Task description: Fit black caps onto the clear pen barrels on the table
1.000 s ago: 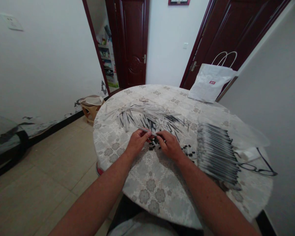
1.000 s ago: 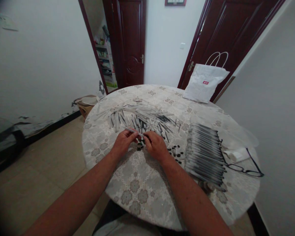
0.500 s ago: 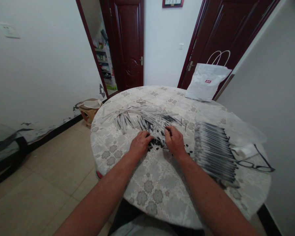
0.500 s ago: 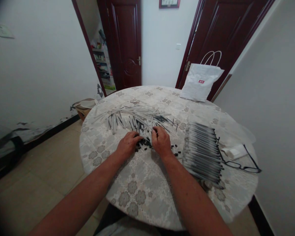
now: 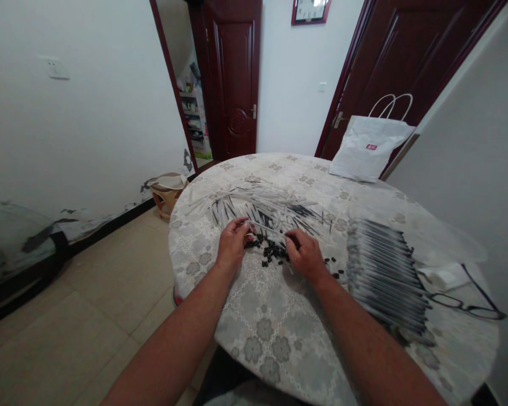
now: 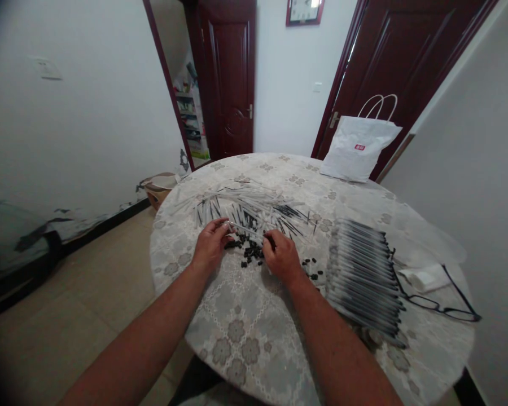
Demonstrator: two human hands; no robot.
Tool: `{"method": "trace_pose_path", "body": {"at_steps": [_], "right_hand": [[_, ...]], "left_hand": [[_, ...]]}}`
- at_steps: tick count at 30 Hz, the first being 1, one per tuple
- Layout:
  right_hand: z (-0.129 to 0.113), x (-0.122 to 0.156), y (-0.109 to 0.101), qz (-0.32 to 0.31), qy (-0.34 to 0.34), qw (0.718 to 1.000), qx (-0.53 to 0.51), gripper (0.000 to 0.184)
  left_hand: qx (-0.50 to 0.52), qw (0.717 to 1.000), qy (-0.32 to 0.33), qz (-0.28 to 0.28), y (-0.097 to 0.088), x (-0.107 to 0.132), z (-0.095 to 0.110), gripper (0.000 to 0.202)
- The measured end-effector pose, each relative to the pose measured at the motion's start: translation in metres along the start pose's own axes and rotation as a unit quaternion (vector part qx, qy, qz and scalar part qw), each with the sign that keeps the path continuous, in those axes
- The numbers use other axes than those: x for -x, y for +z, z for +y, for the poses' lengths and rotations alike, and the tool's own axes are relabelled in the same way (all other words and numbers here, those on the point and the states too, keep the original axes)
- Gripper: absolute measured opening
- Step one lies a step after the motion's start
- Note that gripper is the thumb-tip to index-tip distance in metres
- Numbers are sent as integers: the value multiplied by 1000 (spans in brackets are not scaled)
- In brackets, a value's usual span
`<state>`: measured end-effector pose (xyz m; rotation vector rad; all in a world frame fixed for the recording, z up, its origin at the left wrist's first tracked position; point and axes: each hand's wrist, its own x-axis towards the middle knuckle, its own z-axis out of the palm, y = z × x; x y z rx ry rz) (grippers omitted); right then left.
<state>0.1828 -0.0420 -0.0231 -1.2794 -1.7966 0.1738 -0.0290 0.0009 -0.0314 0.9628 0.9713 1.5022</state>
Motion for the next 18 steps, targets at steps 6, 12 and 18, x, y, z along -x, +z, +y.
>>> {"method": "trace_pose_path", "body": {"at_steps": [6,12,18], "right_hand": [[-7,2,2,-31,-26,999,-2,16],[-4,3,3,-18,-11,1000,13,16],[-3,3,4,-15,-29,999,26,15]], "left_hand": [[190,979,-67,25,-5,-2,4,26],[224,971,-74,36,-8,-3,5,23],[183,980,-69,31,-7,-3,4,27]]}}
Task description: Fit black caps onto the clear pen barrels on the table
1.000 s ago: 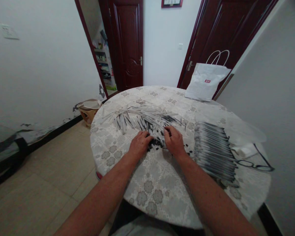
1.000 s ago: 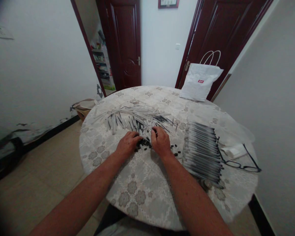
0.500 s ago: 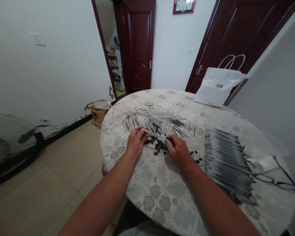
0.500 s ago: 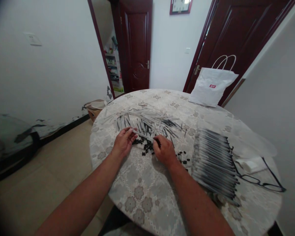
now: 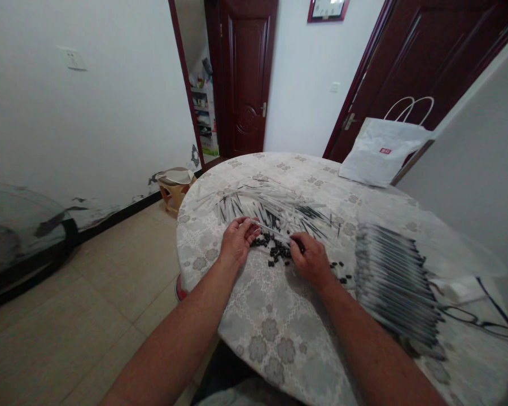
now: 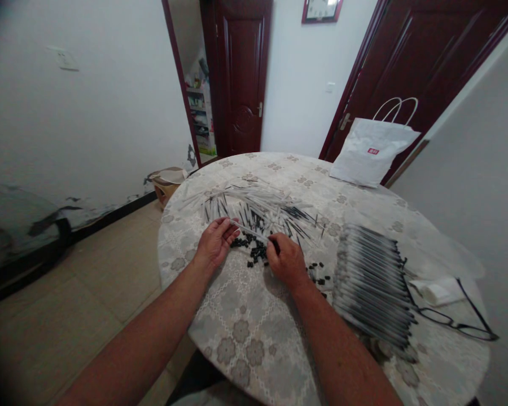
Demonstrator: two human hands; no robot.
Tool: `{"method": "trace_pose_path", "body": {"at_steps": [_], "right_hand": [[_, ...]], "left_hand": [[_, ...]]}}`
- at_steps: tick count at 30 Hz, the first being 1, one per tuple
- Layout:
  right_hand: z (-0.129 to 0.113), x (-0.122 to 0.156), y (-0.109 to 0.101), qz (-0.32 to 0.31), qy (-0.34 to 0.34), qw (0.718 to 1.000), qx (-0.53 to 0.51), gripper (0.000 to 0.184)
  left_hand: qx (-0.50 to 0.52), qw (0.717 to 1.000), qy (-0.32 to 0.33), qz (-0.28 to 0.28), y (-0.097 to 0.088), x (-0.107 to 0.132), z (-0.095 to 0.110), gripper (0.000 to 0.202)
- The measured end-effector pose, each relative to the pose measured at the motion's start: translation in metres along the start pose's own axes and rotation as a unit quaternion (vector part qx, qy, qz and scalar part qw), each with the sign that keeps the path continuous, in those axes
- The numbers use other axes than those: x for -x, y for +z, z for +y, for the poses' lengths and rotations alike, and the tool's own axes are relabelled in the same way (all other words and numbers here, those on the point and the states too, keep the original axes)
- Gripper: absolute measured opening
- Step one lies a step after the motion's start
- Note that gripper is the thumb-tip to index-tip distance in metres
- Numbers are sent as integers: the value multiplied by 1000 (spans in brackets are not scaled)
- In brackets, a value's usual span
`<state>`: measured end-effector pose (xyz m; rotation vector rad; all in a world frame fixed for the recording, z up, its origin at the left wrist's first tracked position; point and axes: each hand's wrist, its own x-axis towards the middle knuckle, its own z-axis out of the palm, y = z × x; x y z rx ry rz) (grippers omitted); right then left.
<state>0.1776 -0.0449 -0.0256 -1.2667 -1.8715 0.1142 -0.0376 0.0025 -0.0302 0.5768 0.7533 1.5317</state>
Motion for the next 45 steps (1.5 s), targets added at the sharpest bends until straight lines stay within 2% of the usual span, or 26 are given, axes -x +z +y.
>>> {"method": "trace_pose_path", "body": {"at_steps": [4,8,11,16,19,21,23,26,29,31,32,36,37,38,40,43,45], "right_hand": [[1,0,2,-5,-23,1000,2,15],[7,0,5,-43,-67,997,19,19],[8,0,5,-53,-75,995,24,22],[-2,-3,-2,-78,-39,996,-14,21],[-8,-5,-3,-105,44,990,-84,20],[-7,-7,-2,-127,116,972,-159,21],[-5,-7,1,-151,184,941,-240,23],[-1,-8,4,-168,244,905,-306,26],[-1,-8,3,-158,230,915,-293,27],[-2,-8,2,-156,237,910,-302,27],[-2,-7,2,-156,259,896,-325,27],[-2,-8,3,-168,375,801,-435,33],[-2,-8,3,-173,385,791,-443,34],[-2,-9,3,-177,384,793,-439,34],[-3,-10,1,-178,345,836,-387,30],[-9,-11,-2,-154,193,945,-214,23],[-14,-12,-3,-141,90,980,-106,15]], "left_hand": [[-36,999,10,-13,0,1,-3,29],[-48,999,5,-18,2,2,-3,30],[-51,999,2,-21,3,3,-3,30],[-55,998,-12,-14,4,3,-3,29],[-57,998,-17,-12,3,2,-4,29],[-58,998,-18,-13,2,2,-5,28],[-60,998,-19,-15,1,1,-5,28],[-68,997,-21,-21,0,2,-6,27],[-77,996,-23,-24,0,2,-7,25],[-76,997,-23,-26,0,3,-7,25],[-72,997,-22,-28,0,3,-8,25],[-57,997,-22,-37,2,4,-9,29],[-56,997,-24,-37,3,4,-9,29],[-56,997,-23,-37,3,5,-10,30],[-57,998,-11,-37,5,6,-10,31],[-81,996,3,-33,9,9,-11,33],[-118,992,-9,-51,10,10,-11,34]]}}
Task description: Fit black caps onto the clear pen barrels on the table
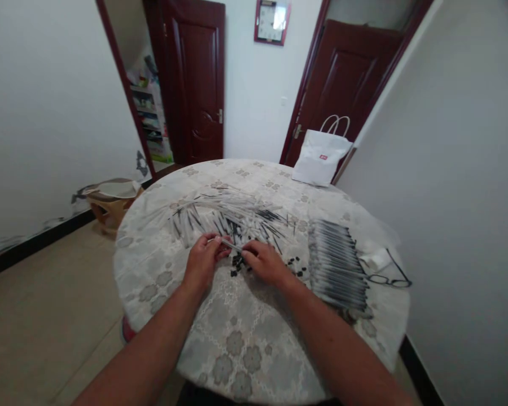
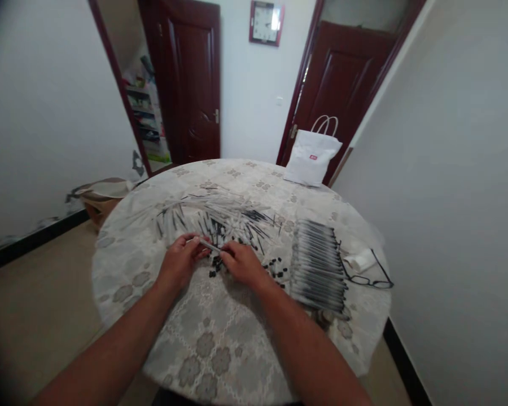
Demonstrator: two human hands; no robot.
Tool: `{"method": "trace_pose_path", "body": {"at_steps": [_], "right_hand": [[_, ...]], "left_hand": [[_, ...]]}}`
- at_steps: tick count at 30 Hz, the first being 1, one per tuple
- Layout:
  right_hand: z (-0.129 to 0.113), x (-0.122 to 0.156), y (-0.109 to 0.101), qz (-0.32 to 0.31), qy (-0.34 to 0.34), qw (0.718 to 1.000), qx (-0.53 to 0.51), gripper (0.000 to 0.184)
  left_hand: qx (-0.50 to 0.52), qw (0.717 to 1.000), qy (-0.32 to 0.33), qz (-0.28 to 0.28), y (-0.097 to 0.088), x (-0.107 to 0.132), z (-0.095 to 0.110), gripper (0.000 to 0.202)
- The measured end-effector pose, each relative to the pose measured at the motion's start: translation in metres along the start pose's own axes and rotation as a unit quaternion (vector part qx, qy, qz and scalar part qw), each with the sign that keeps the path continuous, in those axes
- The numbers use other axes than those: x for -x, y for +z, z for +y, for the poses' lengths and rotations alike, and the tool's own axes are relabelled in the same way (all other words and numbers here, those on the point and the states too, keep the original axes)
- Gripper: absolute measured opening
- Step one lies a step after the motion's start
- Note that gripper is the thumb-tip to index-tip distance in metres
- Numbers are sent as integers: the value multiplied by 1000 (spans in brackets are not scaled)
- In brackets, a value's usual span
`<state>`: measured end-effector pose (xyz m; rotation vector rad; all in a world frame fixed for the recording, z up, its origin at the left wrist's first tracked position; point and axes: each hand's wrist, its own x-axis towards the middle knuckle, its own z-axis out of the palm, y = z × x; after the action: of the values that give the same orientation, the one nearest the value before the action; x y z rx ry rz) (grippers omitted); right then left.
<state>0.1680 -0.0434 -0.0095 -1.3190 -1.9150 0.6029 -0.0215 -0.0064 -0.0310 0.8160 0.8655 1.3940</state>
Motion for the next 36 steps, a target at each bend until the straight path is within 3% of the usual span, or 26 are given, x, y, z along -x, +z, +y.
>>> {"method": "trace_pose_path", "body": {"at_steps": [3,10,14,17,21,26,31,36], "right_hand": [[-6,0,0,-17,-48,990,128,15],[-14,0,-15,-31,-32,953,298,15],[-20,0,-44,-26,-22,933,357,15],[-19,4,-84,11,1,935,354,13],[8,10,-154,76,35,927,366,16],[69,15,-224,79,187,871,447,21],[114,16,-244,77,249,848,461,23],[119,15,-241,64,266,844,462,26]], "left_hand": [[-78,996,-6,-37,1,2,1,38],[-173,984,-6,-49,2,2,-1,43],[-194,980,-4,-53,1,0,-4,45],[-201,977,4,-63,1,0,-4,45],[-213,975,7,-70,1,1,-3,48],[-239,969,6,-68,4,2,1,47],[-247,966,11,-71,5,4,3,43],[-263,962,8,-76,4,6,5,43]]}}
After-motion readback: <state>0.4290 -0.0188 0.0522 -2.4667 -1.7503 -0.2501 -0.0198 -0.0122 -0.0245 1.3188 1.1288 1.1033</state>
